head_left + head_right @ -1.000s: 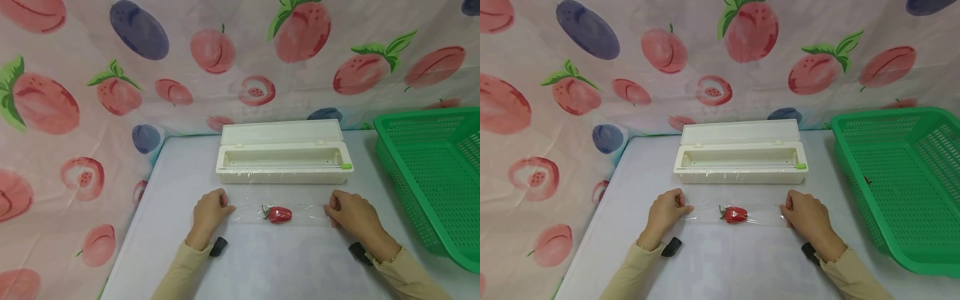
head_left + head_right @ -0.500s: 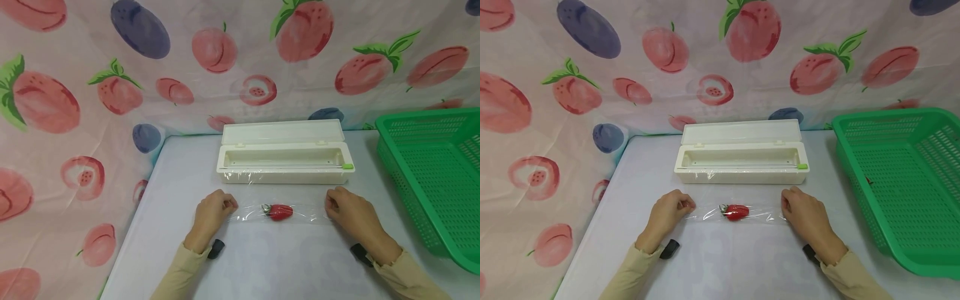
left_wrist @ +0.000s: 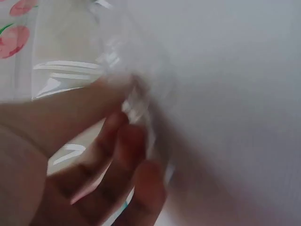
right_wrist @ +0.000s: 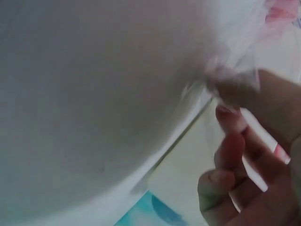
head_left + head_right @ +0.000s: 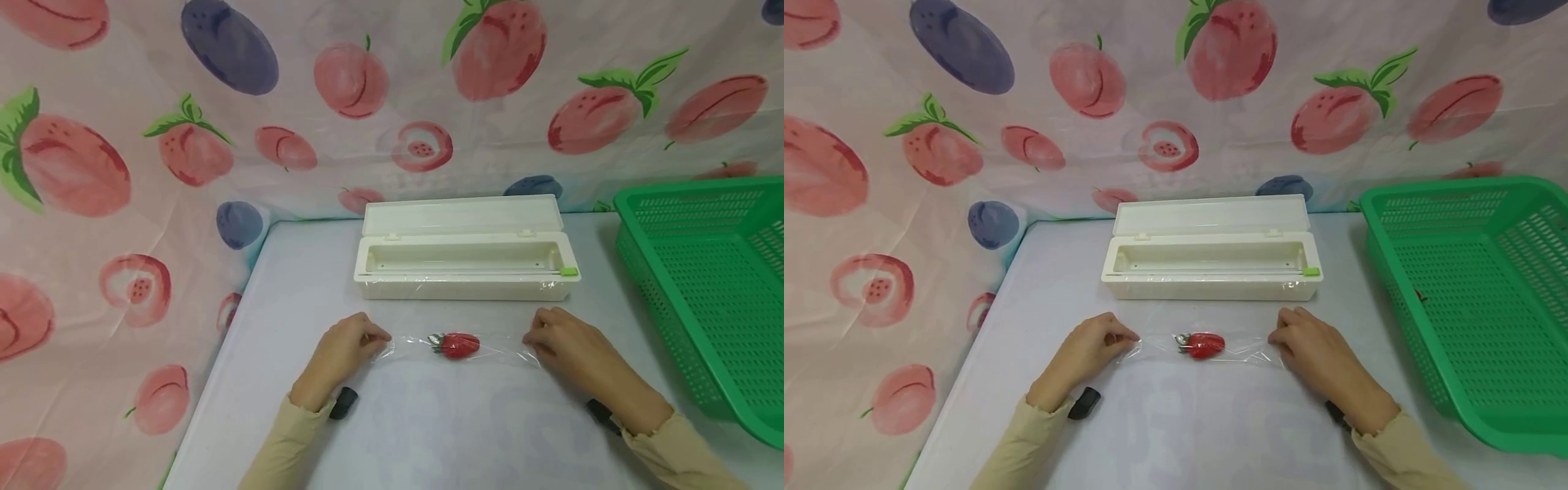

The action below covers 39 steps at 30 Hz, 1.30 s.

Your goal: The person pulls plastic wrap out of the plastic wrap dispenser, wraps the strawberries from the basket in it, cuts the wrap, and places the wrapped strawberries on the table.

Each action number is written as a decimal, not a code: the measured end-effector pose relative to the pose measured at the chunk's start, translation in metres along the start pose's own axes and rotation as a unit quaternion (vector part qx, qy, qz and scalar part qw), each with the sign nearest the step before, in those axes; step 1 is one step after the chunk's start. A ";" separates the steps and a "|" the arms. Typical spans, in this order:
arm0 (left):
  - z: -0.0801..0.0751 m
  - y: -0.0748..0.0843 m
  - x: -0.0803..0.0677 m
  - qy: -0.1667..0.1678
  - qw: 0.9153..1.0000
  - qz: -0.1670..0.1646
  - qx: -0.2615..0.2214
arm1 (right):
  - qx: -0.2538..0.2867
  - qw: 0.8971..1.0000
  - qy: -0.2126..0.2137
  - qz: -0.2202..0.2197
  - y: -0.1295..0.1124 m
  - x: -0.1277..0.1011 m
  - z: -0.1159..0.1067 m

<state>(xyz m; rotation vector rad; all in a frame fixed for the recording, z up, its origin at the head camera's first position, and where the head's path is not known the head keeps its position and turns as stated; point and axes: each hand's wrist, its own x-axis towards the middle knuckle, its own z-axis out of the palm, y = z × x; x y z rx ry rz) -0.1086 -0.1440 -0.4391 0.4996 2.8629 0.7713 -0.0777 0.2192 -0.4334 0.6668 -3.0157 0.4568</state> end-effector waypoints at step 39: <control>-0.003 -0.012 -0.021 -0.006 0.979 0.170 0.112 | -0.021 0.981 0.082 -0.176 0.028 -0.021 0.006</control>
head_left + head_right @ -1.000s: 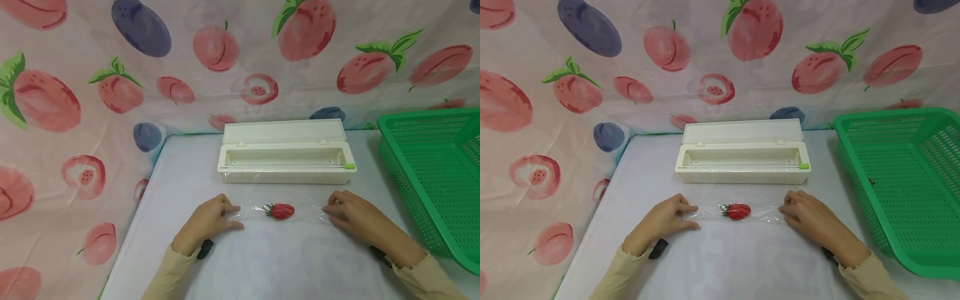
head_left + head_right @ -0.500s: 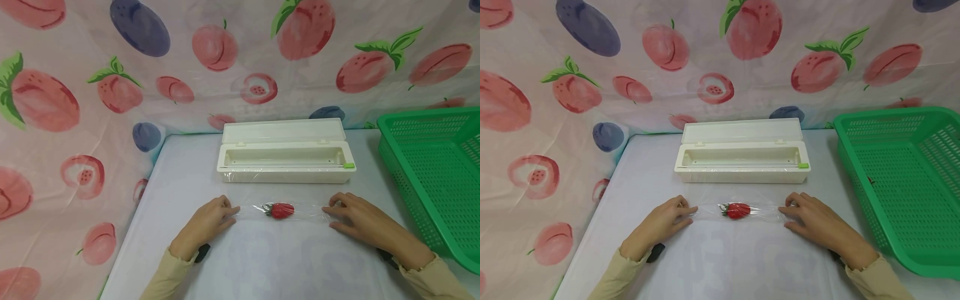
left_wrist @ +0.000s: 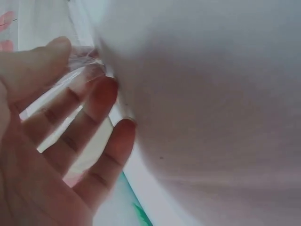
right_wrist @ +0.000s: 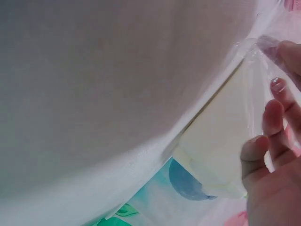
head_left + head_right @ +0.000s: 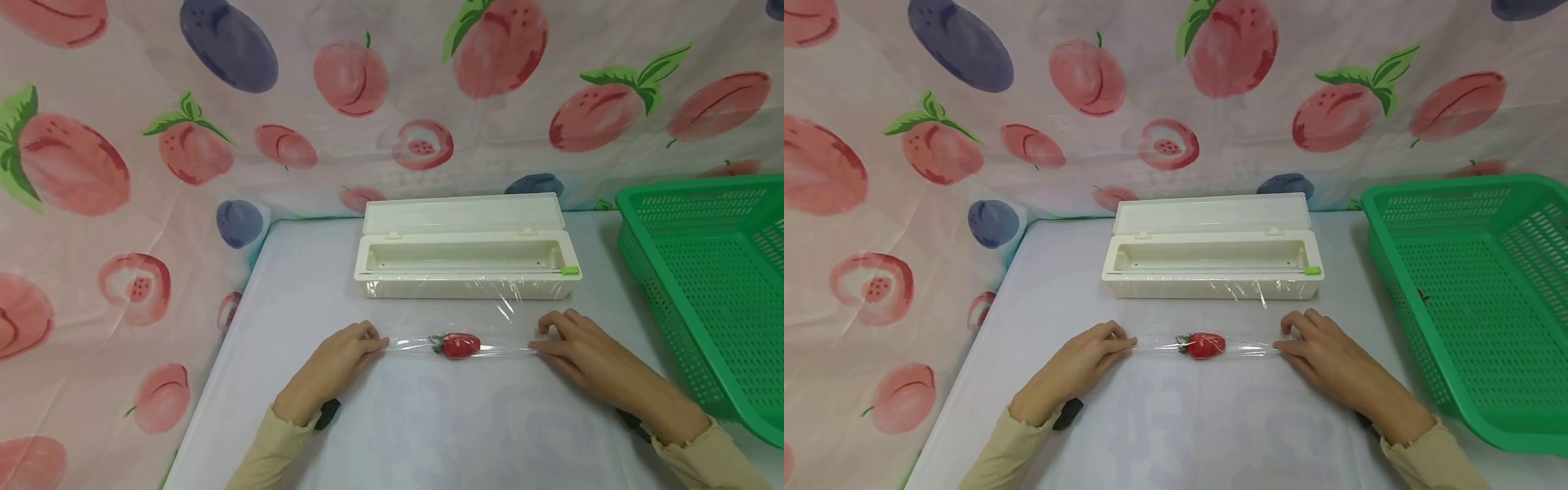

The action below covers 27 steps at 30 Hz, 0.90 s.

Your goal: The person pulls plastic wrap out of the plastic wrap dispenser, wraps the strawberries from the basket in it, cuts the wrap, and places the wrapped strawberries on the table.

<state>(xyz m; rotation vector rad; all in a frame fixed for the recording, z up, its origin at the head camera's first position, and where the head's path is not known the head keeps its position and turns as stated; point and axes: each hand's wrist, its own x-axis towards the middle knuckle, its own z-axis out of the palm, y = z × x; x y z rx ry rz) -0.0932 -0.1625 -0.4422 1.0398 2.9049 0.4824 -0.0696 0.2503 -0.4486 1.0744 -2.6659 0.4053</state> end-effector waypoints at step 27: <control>-0.004 -0.008 0.015 0.008 0.992 -0.091 -0.087 | 0.088 0.981 -0.053 0.164 0.003 0.010 -0.007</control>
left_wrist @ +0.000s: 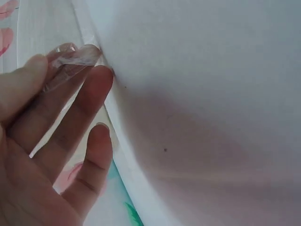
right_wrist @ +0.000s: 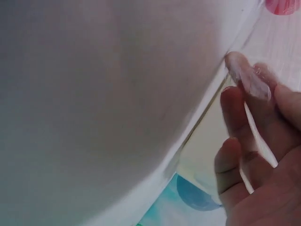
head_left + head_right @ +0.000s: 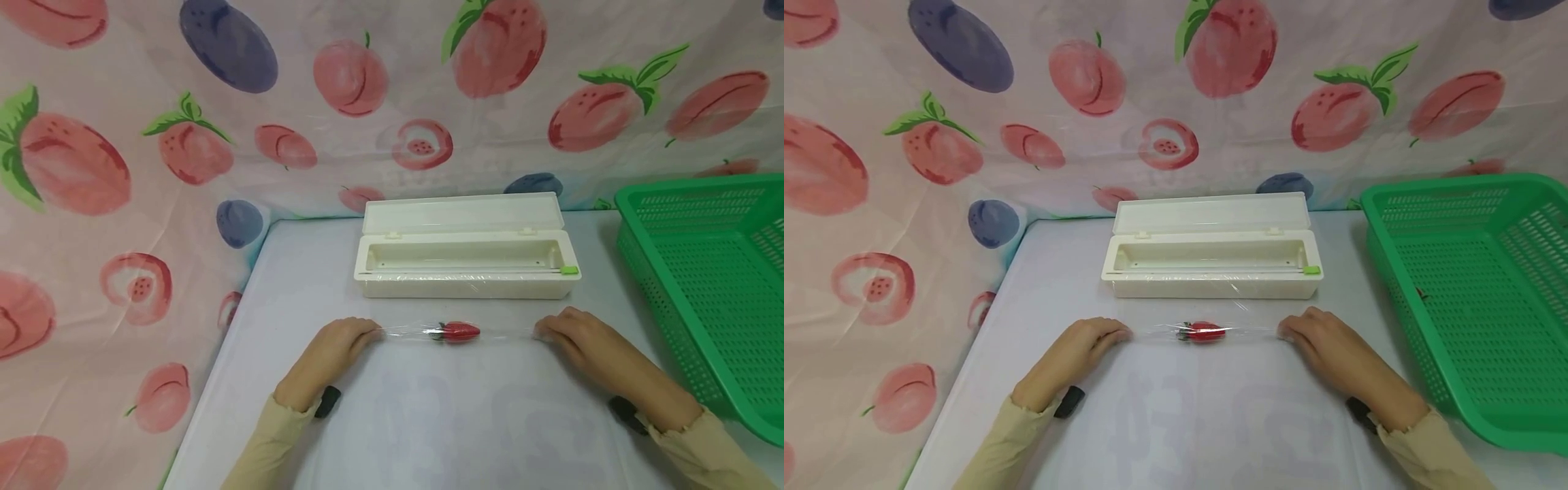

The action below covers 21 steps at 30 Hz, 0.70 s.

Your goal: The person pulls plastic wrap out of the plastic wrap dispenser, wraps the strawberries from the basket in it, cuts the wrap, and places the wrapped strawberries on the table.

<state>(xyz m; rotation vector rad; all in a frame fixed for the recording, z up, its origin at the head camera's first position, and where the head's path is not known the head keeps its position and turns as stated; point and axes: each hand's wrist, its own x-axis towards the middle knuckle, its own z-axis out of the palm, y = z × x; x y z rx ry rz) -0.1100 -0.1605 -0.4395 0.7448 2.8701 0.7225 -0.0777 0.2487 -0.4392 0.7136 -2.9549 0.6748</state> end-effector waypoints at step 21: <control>0.001 0.004 0.023 0.020 0.975 -0.173 -0.138 | 0.139 0.975 -0.016 0.173 0.004 0.027 0.004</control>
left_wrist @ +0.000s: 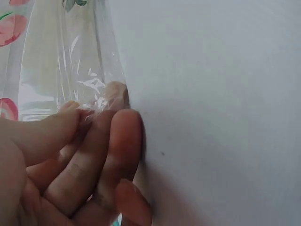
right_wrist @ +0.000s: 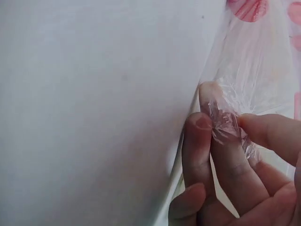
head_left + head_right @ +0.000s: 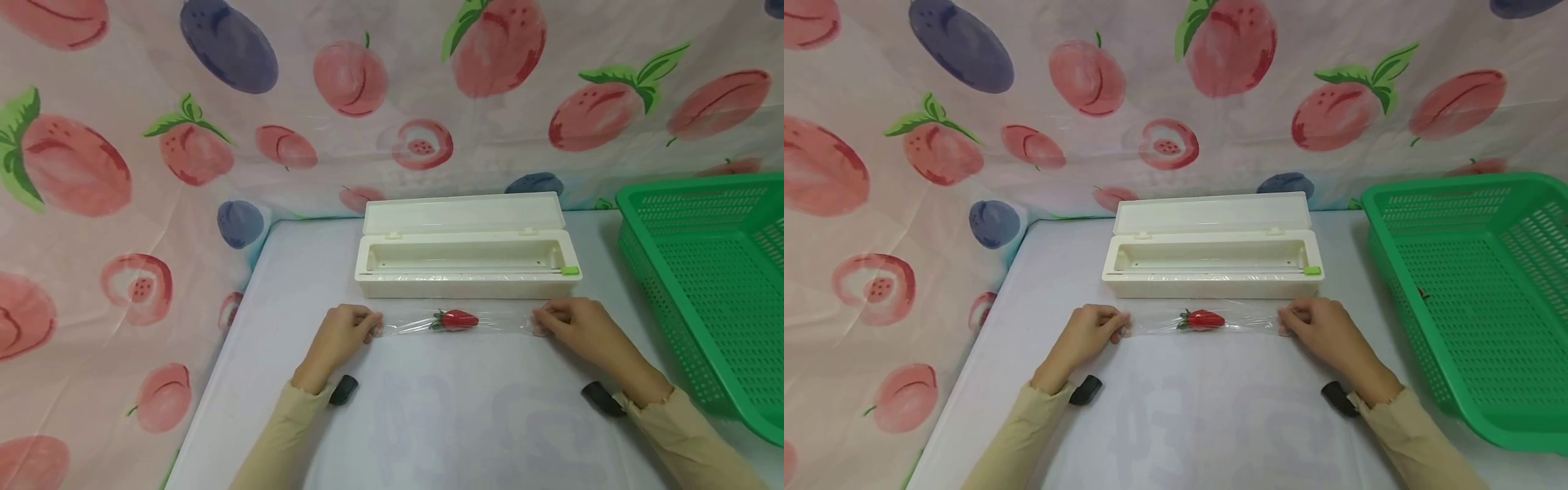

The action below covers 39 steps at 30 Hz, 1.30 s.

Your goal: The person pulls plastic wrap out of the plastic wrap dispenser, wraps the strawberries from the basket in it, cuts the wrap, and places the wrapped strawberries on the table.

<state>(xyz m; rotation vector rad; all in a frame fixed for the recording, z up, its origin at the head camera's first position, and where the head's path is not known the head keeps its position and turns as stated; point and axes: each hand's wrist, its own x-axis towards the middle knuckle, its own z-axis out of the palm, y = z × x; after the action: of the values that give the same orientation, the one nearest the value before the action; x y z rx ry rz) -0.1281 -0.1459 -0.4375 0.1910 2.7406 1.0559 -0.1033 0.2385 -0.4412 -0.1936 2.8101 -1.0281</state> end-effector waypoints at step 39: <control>0.004 0.001 0.006 0.019 0.997 -0.069 -0.030 | 0.003 0.992 0.100 0.079 -0.003 -0.006 0.002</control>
<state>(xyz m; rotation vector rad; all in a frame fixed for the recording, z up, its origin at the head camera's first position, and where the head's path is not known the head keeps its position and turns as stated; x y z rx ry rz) -0.1333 -0.1414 -0.4412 -0.0281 2.7067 1.1122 -0.0973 0.2357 -0.4400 0.1397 2.9397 -1.0737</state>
